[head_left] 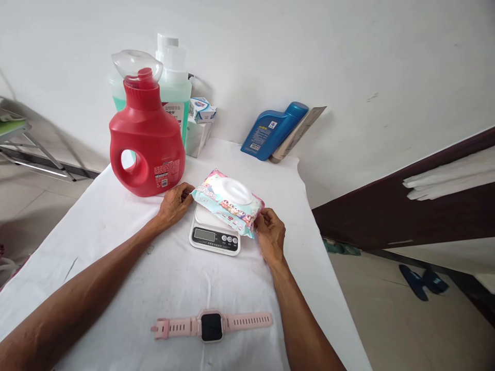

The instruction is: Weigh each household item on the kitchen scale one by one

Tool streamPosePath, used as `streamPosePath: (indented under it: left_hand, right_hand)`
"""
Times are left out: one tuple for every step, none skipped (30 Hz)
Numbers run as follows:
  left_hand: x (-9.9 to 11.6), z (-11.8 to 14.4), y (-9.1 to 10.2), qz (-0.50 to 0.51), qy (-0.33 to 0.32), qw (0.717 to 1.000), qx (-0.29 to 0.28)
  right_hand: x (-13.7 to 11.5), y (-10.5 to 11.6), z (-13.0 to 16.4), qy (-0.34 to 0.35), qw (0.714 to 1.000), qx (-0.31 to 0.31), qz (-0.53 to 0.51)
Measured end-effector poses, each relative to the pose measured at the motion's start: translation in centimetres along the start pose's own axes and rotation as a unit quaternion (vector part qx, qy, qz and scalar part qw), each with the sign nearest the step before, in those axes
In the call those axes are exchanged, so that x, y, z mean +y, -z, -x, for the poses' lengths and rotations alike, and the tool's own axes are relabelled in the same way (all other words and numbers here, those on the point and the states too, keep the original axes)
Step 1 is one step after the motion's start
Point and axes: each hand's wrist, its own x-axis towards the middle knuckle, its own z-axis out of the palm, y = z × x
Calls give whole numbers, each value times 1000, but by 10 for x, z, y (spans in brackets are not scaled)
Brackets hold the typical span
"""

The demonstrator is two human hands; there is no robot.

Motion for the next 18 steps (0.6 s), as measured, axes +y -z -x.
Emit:
streamPosePath:
  left_hand:
    - [0,0,0,1,0,1000,1]
    - [0,0,0,2,0,1000,1]
    - [-1,0,0,3,0,1000,1]
    - [-1,0,0,4,0,1000,1]
    - [-1,0,0,3,0,1000,1]
    - [-1,0,0,3,-1,1000,2]
    - [-1,0,0,3,-1,1000,3]
    - [-1,0,0,4,-1,1000,2]
    - [-1,0,-1,4,-1,1000,2]
    - [-1,0,-1,4,0,1000,1]
    - [0,0,-1,4,1,1000,1]
    - [0,0,-1,3,2,1000,0]
    - [0,0,-1,2,3,1000,1]
    - [0,0,-1,0,3,1000,1]
    - [0,0,0,-2,3,1000,2]
    - [1,0,0,-2,3,1000,2]
    - [1,0,0,-3,3,1000,2]
    - [1,0,0,-3,3,1000,2]
  right_hand:
    - [0,0,0,-2,1000,0,-2]
    - [0,0,0,-5,1000,0,-2]
    - [0,0,0,-7,1000,0,-2]
    - [-1,0,0,-9,1000,-1,-1]
    - [-1,0,0,-12,1000,-2,-2]
    - [-1,0,1,-14,1000,-2,-4]
    - [-2,-1,1,-16,1000,-2,-4]
    - [-2,-1,1,-16,1000,-3,-3]
    - [-2,-1,1,-16,1000,-3,-1]
    - [-3,-1,1,-14,1000,-3,2]
    - [-3,-1,1,-11,1000,-4,3]
    - [-3,0,1,-10,1000,-5,2]
    - [-3,0,1,-9,1000,-7,-2]
    - [-3,0,1,-9,1000,-7,-7]
    - [-3,0,1,-9,1000,-7,-11]
    - [-3,-1,1,-9,1000,-7,-15]
    - [-3,-1,2,-10,1000,-6,-19]
    - [-3,-1,2,-11,1000,-6,-21]
